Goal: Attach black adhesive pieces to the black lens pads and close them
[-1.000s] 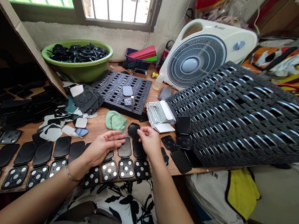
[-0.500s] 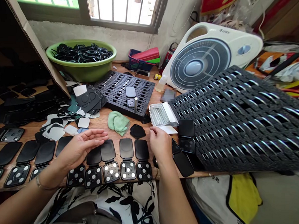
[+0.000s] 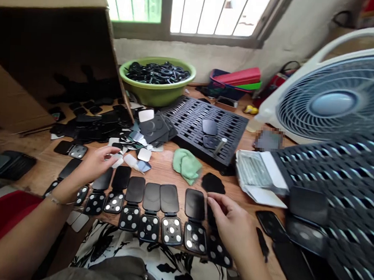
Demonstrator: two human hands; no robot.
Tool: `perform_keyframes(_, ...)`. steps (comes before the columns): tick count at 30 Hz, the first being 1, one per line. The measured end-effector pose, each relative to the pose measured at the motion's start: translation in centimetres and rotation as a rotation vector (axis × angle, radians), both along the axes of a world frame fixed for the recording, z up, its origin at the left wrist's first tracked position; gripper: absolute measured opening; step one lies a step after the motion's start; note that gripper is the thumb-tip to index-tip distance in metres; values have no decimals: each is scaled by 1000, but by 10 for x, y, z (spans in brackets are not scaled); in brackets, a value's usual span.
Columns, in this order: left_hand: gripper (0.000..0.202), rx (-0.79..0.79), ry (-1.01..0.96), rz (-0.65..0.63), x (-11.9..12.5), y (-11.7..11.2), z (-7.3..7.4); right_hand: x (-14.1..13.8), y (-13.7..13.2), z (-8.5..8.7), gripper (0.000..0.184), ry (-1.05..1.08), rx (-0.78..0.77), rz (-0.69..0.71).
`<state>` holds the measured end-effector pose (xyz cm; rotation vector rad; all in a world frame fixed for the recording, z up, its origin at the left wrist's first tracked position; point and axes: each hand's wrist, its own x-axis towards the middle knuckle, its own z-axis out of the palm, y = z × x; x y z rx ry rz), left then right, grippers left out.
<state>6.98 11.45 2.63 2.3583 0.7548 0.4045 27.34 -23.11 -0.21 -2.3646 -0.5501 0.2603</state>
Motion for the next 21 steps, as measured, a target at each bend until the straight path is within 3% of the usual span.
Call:
perform_keyframes(5,31,118,115,-31,4,28,-6,-19,83,3,29,39,114,306)
perform_keyframes(9,44,204,135,-127,29,44,-10,-24,157,2,20,18,126,481)
perform_keyframes(12,54,246,173,-246,52,59,-10,-26,198,-5,16,-21,105,516)
perform_keyframes(16,58,276,257,-301,78,74,-7,-31,215,-13,18,-39,97,515)
perform_keyframes(19,70,296,333,-305,94,78,-4,-34,206,-13,19,-26,106,531)
perform_keyframes(21,66,301,386,-343,103,80,-3,-34,195,-9,21,-9,112,537)
